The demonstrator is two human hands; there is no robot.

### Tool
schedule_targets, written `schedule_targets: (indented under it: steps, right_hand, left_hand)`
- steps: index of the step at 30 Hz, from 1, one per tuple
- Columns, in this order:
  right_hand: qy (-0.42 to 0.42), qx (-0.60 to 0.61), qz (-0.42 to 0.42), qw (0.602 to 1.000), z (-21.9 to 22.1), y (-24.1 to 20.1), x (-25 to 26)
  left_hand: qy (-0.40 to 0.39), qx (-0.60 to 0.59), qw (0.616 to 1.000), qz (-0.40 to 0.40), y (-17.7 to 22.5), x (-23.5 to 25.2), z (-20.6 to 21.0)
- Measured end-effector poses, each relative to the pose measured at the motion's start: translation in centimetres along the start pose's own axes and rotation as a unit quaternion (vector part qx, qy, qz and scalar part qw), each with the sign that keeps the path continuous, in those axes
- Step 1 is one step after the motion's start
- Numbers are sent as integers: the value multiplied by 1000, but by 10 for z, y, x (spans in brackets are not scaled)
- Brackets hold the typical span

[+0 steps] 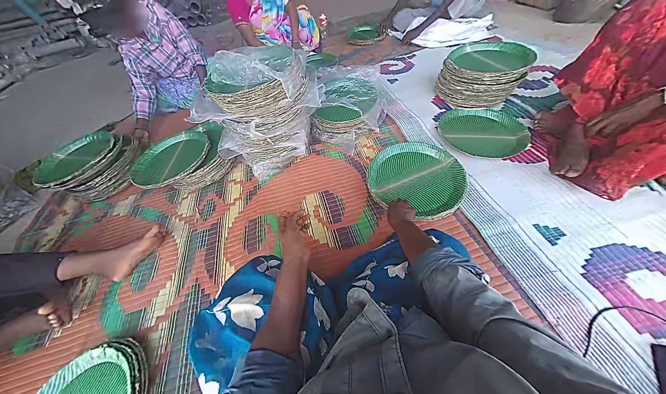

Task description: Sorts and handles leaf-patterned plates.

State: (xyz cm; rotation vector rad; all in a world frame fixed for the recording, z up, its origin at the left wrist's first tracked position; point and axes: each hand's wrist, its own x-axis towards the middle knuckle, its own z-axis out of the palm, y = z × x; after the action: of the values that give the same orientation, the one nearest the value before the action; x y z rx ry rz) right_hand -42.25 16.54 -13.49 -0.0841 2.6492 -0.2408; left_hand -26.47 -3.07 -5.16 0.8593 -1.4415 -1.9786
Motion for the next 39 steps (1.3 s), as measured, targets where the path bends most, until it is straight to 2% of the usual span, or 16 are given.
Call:
schedule_targets:
  steps: [2, 6, 8, 10, 12, 14, 16, 18, 20, 21, 23, 24, 26, 29, 33, 39]
  right_hand:
    - [7, -7, -2, 1000, -1, -1, -1]
    - [13, 13, -5, 1000, -5, -2, -2]
    - [30, 31, -11, 999, -4, 0, 3]
    - [63, 51, -17, 997, -2, 3, 9]
    - [157, 76, -56, 983, -2, 5, 14]
    - [287, 124, -168, 935, 7, 3, 16]
    - [353, 153, -326, 863, 16, -6, 17]
    - [287, 128, -449, 837, 30, -16, 8]
    - [95, 44, -481, 871, 40, -25, -8]
    - [-6, -1, -469, 883, 43, -29, -10]
    - [-147, -50, -429, 890, 44, -37, -11]
    - [-169, -56, -417, 891, 42, -38, -10]
    - [-125, -1, -380, 917, 32, -31, -8]
    - [23, 58, -238, 969, 14, -16, 6]
    - [-10, 4, -38, 999, -2, -4, 12]
    - [9, 71, -4, 997, -12, 9, 18]
  left_hand:
    - [-90, 155, 984, -1, -41, -5, 5]
    - [-218, 454, 864, 18, -78, 6, -5]
    - [-231, 494, 838, 17, -77, 14, -4]
    - [-231, 491, 840, 12, -77, 19, -4]
    - [-223, 489, 843, 28, -76, 21, -2]
    - [-195, 509, 831, 111, -79, 16, -4]
    - [-138, 511, 799, 285, -88, 19, -5]
    - [-101, 525, 746, 396, -91, 25, -5]
    - [-117, 559, 717, 399, -90, 25, -6]
    - [-148, 586, 712, 357, -91, 23, -7]
    - [-239, 671, 677, 184, -91, 20, -6]
    - [-280, 710, 638, 100, -91, 20, -5]
    - [-328, 747, 578, 7, -96, 20, -4]
    - [-351, 745, 566, -31, -101, 17, -4]
    - [-354, 741, 569, -40, -95, 19, -1]
    - [-361, 750, 551, -61, -89, 23, 1]
